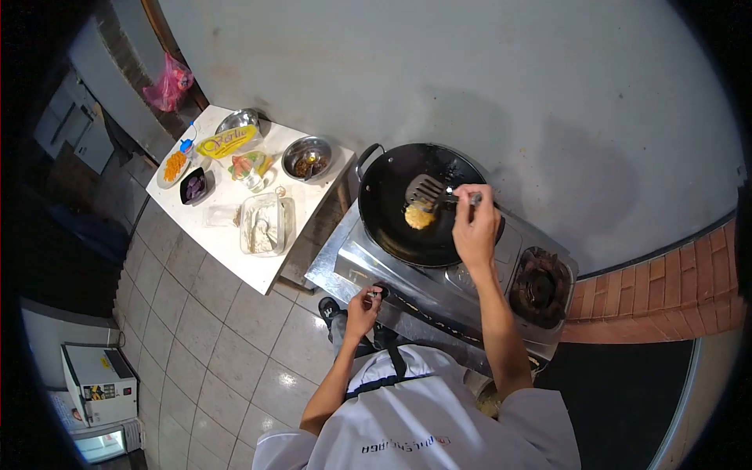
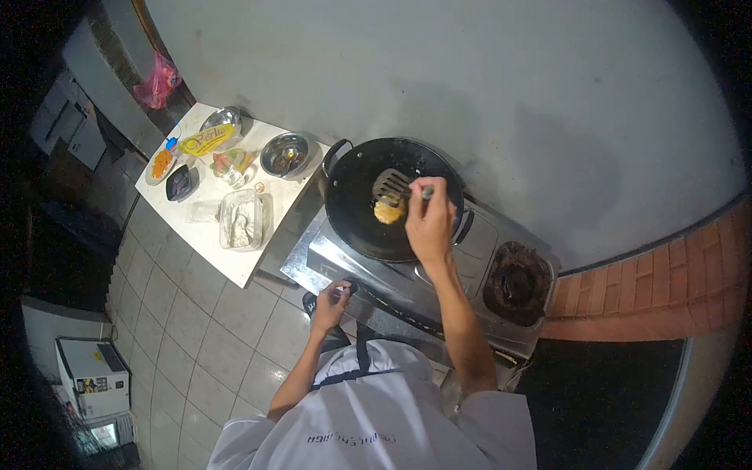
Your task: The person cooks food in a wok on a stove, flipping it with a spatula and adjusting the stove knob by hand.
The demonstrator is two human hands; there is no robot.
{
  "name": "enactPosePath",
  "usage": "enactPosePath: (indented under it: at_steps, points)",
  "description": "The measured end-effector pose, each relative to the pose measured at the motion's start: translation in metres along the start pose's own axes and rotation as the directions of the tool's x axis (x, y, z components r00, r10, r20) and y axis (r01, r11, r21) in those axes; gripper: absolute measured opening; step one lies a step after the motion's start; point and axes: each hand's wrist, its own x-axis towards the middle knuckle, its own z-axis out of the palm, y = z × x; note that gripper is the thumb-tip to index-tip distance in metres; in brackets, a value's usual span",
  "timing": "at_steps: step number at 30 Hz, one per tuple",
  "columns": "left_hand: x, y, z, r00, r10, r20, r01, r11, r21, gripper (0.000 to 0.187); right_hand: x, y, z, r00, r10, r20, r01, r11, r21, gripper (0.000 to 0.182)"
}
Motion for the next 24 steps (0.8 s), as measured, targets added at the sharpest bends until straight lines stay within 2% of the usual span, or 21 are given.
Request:
enactPosePath:
  at_steps: [2,4,5,9,14,19,22,24]
  points:
    - [0.0,-0.005,-0.001,1.0,0.024,-0.015,-0.024,1.0,0.003,0.014,0.001,0.009,-0.013,0.997,0.078,-0.027,-0.079,0.996,-0.039,0.005]
    - [-0.001,-0.002,-0.001,1.0,0.007,-0.016,-0.007,1.0,-0.004,0.014,0.001,0.023,-0.027,0.994,0.089,-0.06,-0.095,0.992,-0.089,0.005]
    - [-0.001,0.0,-0.001,1.0,-0.01,-0.013,0.01,1.0,-0.009,0.013,0.001,0.028,-0.031,0.99,0.086,-0.108,-0.093,0.994,-0.063,0.007]
    - [0.0,0.0,0.001,1.0,0.004,-0.002,-0.004,0.999,0.038,0.013,-0.007,0.042,-0.044,0.976,0.167,-0.141,-0.174,0.984,-0.037,0.009]
    - [-0.001,0.002,0.002,1.0,0.009,0.005,-0.009,1.0,0.016,0.014,-0.031,0.054,-0.03,0.96,0.245,-0.135,-0.226,0.964,0.142,0.012]
    - [-0.003,0.006,0.001,1.0,0.013,0.006,-0.014,0.998,0.061,0.015,-0.039,0.05,-0.014,0.939,0.333,-0.088,-0.314,0.933,0.174,0.012]
    - [-0.002,0.005,0.002,1.0,0.004,0.005,-0.005,0.998,0.057,0.015,-0.041,0.054,-0.008,0.962,0.27,-0.032,-0.263,0.953,0.149,0.01]
    - [-0.002,0.004,0.001,1.0,0.013,0.001,-0.013,0.999,0.053,0.015,-0.046,0.053,-0.005,0.946,0.321,-0.05,-0.313,0.941,0.131,0.012]
